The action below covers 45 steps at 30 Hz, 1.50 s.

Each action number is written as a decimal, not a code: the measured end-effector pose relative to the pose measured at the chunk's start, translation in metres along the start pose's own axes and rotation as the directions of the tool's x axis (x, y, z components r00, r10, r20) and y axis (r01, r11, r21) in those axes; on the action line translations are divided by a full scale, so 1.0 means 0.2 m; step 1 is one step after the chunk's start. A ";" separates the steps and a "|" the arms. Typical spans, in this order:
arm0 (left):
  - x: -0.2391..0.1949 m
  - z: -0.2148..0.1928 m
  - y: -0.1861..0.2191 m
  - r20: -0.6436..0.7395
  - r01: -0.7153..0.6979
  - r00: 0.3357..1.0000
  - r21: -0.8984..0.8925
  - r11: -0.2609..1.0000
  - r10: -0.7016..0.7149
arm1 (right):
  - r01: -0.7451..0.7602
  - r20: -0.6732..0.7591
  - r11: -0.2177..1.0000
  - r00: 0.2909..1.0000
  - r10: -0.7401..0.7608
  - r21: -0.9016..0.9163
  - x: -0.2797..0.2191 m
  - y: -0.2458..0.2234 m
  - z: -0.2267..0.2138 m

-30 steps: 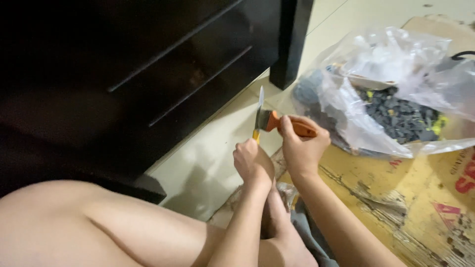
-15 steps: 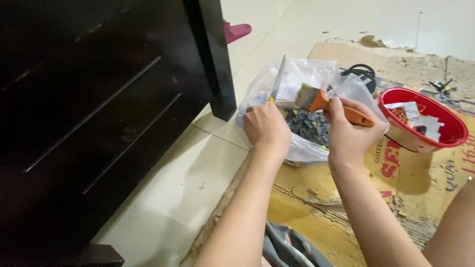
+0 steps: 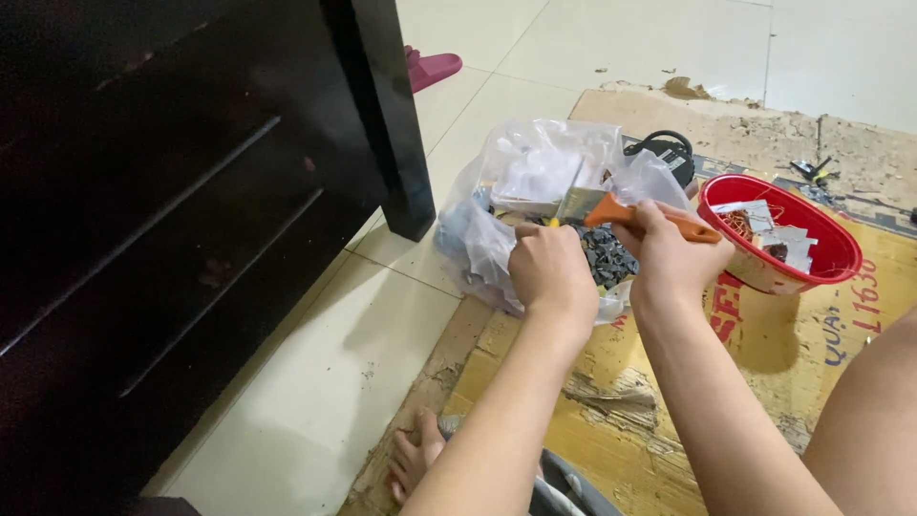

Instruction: The person sits on the floor and uses a small brush and a knife to scrape debris from the tiled floor near a black cabinet. They then pick up a small electronic component and use the knife to scrape or clean its surface.

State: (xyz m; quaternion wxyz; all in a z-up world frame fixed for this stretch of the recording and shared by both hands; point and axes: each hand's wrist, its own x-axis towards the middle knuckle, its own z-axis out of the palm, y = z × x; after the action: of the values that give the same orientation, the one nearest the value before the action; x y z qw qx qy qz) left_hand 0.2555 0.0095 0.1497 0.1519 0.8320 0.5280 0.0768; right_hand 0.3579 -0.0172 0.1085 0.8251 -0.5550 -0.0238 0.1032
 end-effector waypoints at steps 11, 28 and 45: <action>-0.02 -0.11 -0.08 0.022 0.043 0.999 -0.254 0.966 -0.039 | -0.046 -0.045 0.989 0.998 0.053 0.141 -0.02 0.09 -0.08; -0.65 0.03 -0.78 0.003 0.452 0.833 -0.582 0.676 -0.554 | 0.396 0.667 0.899 0.724 -0.178 -0.190 -0.87 -0.09 0.11; -0.72 0.49 -1.14 0.307 0.611 0.230 -0.784 -0.108 -0.923 | 0.708 0.671 0.704 -0.496 0.551 -0.055 -1.06 0.50 0.62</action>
State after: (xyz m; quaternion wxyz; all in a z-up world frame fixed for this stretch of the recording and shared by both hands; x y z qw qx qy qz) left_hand 0.0271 -0.0479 -0.0147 0.4233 0.1405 0.8278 0.3403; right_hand 0.1173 0.0903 0.0808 0.0700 -0.4018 -0.8169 0.4078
